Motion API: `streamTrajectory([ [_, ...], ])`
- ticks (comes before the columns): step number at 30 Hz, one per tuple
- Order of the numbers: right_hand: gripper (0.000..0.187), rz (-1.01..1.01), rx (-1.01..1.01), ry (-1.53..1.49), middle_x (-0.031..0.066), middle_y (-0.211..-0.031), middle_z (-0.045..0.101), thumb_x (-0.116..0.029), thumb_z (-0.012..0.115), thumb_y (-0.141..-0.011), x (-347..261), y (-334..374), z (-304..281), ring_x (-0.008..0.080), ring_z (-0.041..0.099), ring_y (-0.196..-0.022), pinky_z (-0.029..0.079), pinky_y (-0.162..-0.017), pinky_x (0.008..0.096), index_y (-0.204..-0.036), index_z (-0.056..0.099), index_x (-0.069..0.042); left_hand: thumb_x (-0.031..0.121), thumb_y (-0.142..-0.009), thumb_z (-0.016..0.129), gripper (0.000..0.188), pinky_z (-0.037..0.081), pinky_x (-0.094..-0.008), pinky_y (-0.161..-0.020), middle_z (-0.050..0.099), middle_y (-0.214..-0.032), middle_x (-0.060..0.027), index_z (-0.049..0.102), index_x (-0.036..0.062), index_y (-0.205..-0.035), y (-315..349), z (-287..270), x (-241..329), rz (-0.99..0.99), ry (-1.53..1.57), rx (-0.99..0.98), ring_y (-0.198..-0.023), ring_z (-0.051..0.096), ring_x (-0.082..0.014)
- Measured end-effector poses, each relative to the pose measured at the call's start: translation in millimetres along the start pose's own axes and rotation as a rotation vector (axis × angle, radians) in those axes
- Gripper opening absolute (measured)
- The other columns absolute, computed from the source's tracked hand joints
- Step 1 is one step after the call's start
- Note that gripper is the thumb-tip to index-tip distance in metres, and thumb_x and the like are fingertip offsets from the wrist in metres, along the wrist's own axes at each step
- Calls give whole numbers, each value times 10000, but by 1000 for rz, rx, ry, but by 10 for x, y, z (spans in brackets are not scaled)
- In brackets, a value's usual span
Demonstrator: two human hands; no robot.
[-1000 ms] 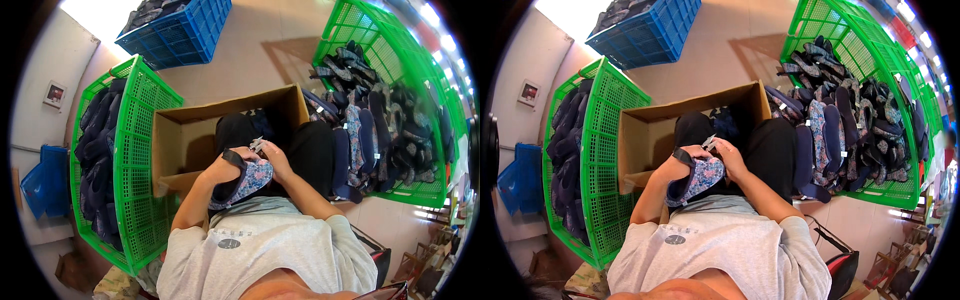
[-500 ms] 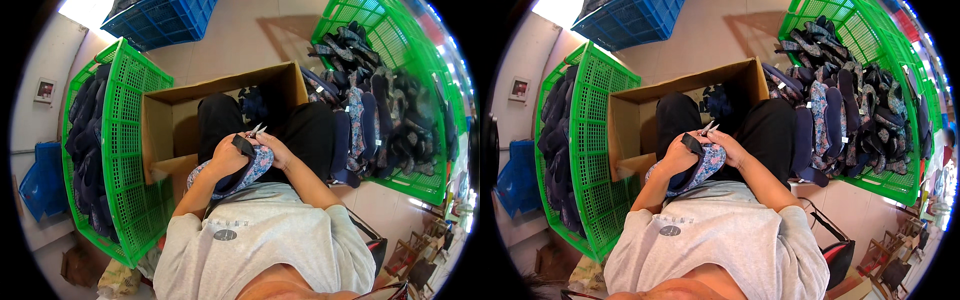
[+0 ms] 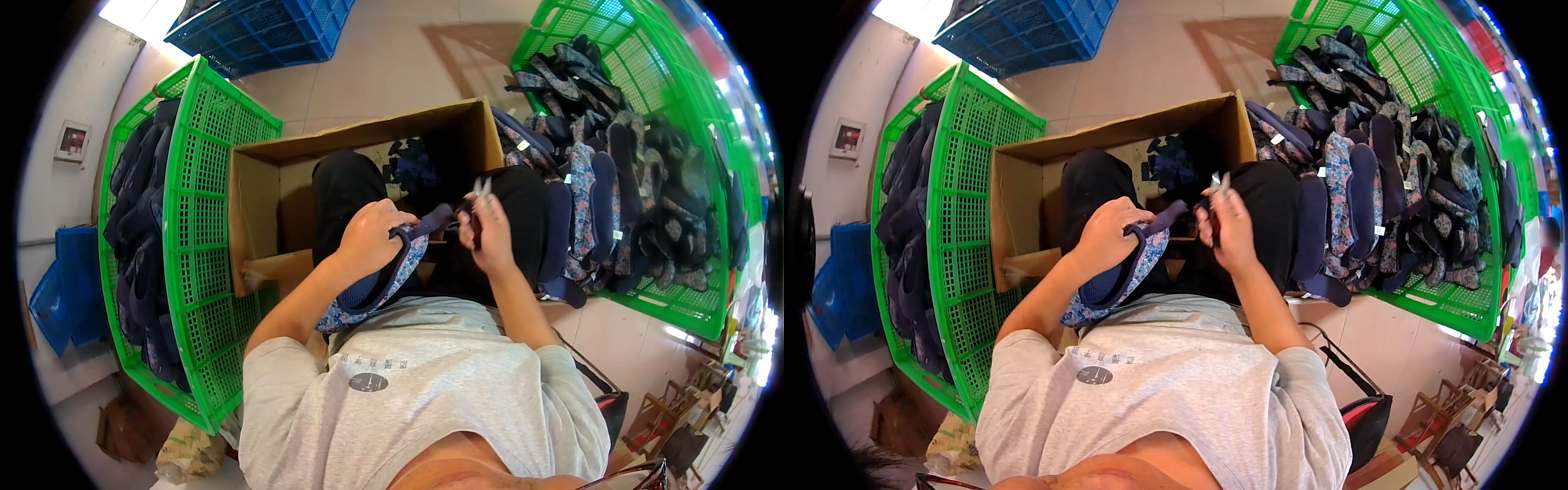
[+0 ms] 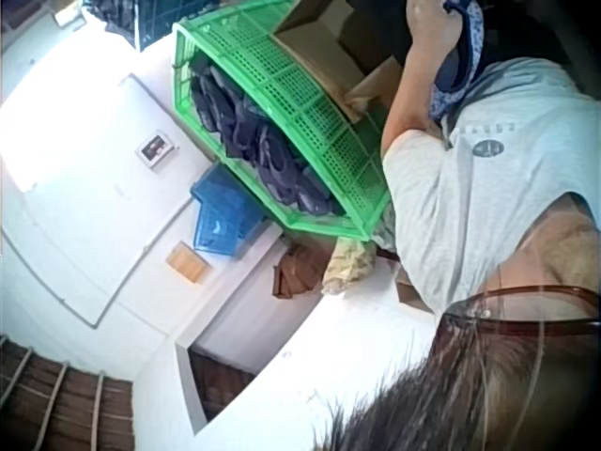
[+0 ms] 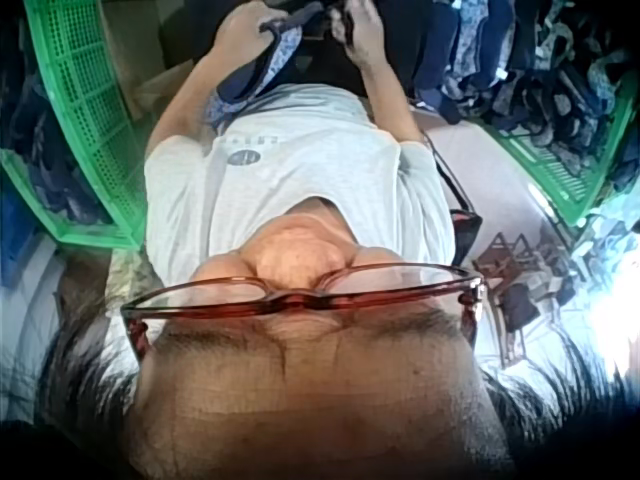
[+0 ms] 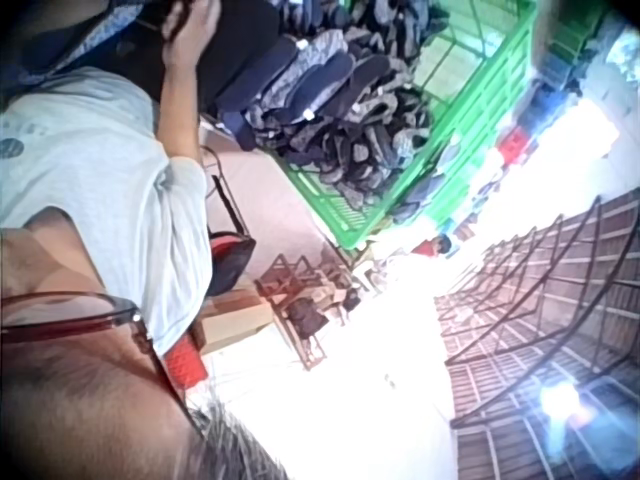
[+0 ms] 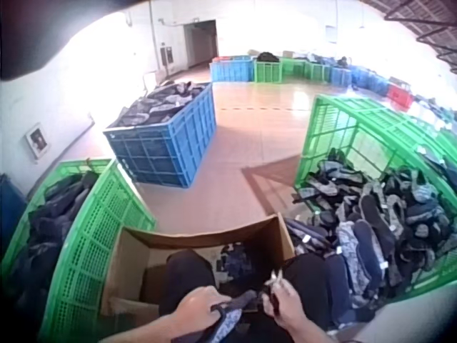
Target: The person sits on the floor and uses small scissors to trim loose threads and fabric edges from floral-patterned slippers. They pick up slippers from a green crate, trim the edges, and place the finished items into a cardboard box.
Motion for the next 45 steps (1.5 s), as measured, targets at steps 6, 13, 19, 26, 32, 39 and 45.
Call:
streamTrajectory([
  [6,176,166,-140,56,24,-910,622,-240,514,-1021,554,272,178,54,470,-637,332,-472,176,-1159,524,-131,-43,-685,602,303,464,-386,-757,586,-848,-127,710,68,-946,-194,-50,-100,32,153,-208,-866,574,-328],
  [13,206,125,-135,62,37,-996,625,-238,539,-1006,594,166,163,105,634,-874,374,-509,191,-1182,523,-133,12,-656,629,244,451,-367,-731,560,-841,-142,634,15,-900,-286,-139,-166,62,122,-433,-837,561,-322],
  [19,278,177,-215,112,41,-973,638,-210,510,-1006,675,136,195,53,513,-642,392,-513,190,-1261,564,-113,83,-692,679,229,452,-350,-725,536,-831,-114,610,3,-895,-192,-309,-141,106,215,-634,-824,551,-275],
  [26,304,254,-246,112,60,-973,644,-210,495,-1006,681,119,163,65,498,-588,397,-507,194,-1285,543,-100,119,-739,766,201,420,-310,-656,512,-770,-61,613,-6,-778,-171,-340,-120,20,339,-634,-724,512,-189],
  [32,307,126,-156,20,113,-1091,668,-238,469,-1037,522,131,114,105,633,-711,417,-503,193,-1304,499,-88,8,-726,748,186,370,-289,-616,459,-715,-26,565,-11,-696,-238,-269,-162,-141,464,-390,-677,470,-140],
  [39,344,76,-173,159,78,-995,669,-310,379,-1067,232,169,147,52,416,-530,304,-465,191,-1324,477,-103,87,-809,711,209,360,-263,-661,419,-752,8,550,6,-703,-448,48,-332,-332,597,-154,-701,439,-103],
  [45,373,135,-195,296,18,-884,634,-402,338,-1069,321,197,84,32,339,-550,260,-487,183,-1231,522,-121,98,-837,693,247,363,-256,-652,414,-756,27,510,26,-688,-501,115,-433,-309,622,-247,-691,422,-94],
])
Point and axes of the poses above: each hand's wrist, its own y-axis away from the middle knuckle, its own z-axis out of the palm, x = y × z, the point moved 3 cm from there along -y, towards the middle knuckle
